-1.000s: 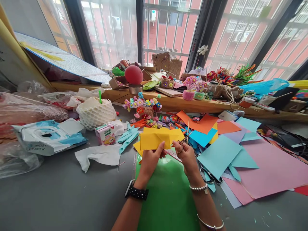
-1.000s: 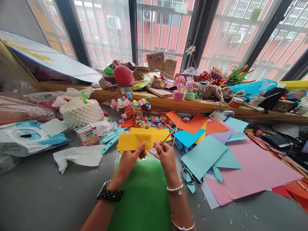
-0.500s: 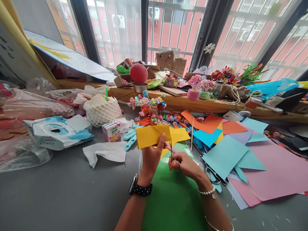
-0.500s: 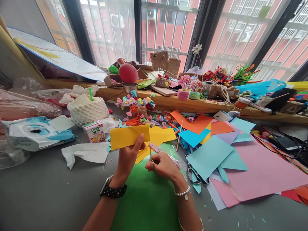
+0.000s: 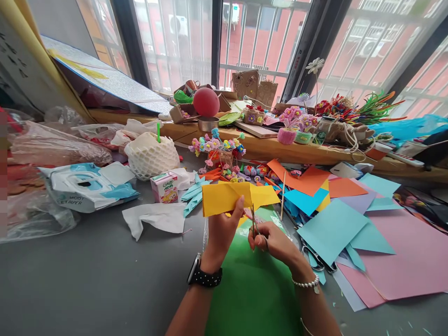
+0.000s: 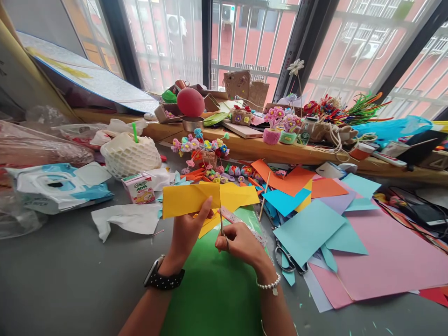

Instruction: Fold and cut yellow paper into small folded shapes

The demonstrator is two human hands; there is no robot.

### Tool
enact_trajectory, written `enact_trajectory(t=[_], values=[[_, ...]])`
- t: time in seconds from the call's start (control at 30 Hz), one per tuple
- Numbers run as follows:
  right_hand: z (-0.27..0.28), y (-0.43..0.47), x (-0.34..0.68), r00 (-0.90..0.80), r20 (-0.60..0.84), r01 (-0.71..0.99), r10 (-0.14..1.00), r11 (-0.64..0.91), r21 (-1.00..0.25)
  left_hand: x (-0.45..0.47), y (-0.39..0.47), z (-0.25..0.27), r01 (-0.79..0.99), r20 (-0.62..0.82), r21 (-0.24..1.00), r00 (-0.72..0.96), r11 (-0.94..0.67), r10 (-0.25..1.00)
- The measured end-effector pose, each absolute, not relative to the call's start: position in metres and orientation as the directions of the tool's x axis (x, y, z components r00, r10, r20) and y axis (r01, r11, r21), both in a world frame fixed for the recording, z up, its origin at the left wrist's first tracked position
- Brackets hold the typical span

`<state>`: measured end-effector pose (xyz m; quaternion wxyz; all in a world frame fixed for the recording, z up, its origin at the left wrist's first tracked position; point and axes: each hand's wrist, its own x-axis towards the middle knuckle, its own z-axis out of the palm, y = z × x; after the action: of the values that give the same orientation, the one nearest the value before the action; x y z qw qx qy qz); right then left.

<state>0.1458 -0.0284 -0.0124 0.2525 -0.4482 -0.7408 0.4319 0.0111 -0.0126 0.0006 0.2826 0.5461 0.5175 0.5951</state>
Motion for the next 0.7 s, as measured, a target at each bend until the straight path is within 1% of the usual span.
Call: enact_trajectory(t=[0.33, 0.7], values=[[-0.0086, -0.0293, 0.1483, -0.455, -0.036, 0.405, 0.890, 0.171, -0.898, 0.0121, -0.0135, 0.0022, 0.200, 0.357, 0.927, -0.222, -0.316, 0.907], [-0.0094, -0.0276, 0.1490, -0.453, -0.044, 0.421, 0.890, 0.170, -0.891, 0.0108, -0.0134, 0.0010, 0.225, 0.391, 0.912, -0.216, -0.344, 0.895]])
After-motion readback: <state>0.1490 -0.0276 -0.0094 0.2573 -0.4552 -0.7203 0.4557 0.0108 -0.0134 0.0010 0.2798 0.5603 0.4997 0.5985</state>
